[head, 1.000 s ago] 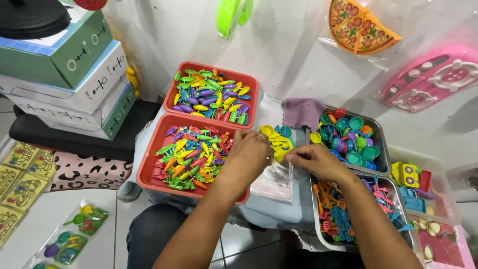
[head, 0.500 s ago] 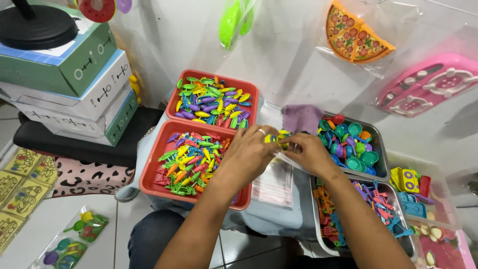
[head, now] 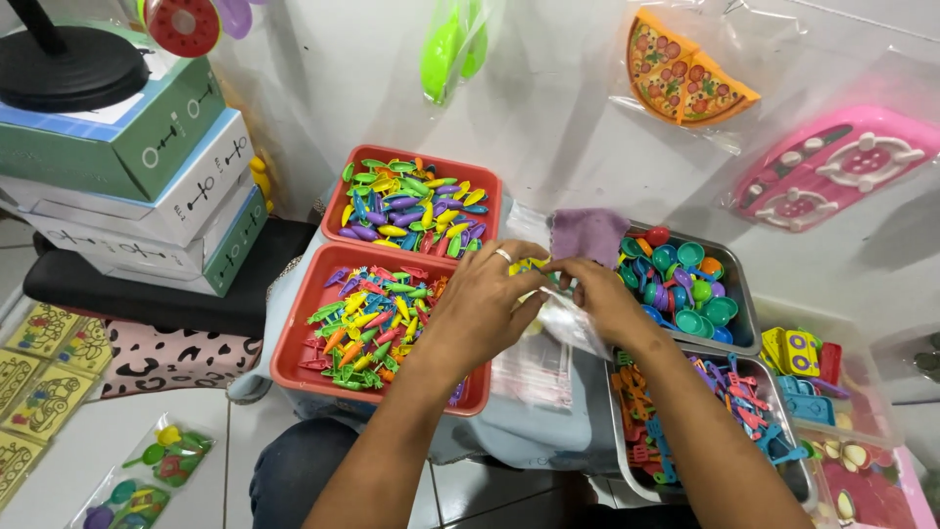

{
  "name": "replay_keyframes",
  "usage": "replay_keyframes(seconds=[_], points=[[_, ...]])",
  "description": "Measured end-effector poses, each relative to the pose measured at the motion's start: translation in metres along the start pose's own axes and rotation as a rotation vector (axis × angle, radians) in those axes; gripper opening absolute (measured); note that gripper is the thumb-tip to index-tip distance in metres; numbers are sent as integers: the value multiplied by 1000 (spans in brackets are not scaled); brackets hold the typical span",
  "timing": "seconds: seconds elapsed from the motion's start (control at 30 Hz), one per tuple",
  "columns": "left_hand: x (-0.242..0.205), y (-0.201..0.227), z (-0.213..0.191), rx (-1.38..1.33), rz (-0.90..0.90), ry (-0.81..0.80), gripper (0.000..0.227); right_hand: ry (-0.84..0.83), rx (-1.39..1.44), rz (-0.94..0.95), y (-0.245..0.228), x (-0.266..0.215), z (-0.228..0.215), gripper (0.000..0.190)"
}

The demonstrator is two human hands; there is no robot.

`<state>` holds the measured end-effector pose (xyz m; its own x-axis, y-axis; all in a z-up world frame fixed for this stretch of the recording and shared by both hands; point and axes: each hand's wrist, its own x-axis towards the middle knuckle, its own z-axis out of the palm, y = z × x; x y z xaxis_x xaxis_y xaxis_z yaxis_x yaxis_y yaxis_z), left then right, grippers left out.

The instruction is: The person wipes various small plastic toy items, including a toy truck and toy utensils, using a purple cloth.

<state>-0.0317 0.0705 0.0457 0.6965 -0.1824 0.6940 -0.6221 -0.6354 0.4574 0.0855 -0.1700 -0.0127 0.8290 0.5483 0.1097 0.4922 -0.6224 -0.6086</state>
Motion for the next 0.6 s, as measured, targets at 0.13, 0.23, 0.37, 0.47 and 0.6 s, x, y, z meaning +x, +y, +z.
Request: replay_keyframes(seconds=[0.13, 0.23, 0.37, 0.47, 0.6], points=[[2, 11, -11, -112, 22, 51, 11, -52, -167, -138, -14, 0, -7, 33], [5, 13, -14, -265, 11, 168, 21, -35, -224, -168, -12, -4, -6, 29], [8, 15, -30, -371, -17, 229, 23, -48, -213, -219, 3, -2, 0, 35], [9, 12, -38, -373, -43, 238, 21, 41, -96, -98, -24, -15, -2, 27], [7, 6, -36, -347, -75, 212, 15, -30, 82, -50, -59, -40, 2, 34]])
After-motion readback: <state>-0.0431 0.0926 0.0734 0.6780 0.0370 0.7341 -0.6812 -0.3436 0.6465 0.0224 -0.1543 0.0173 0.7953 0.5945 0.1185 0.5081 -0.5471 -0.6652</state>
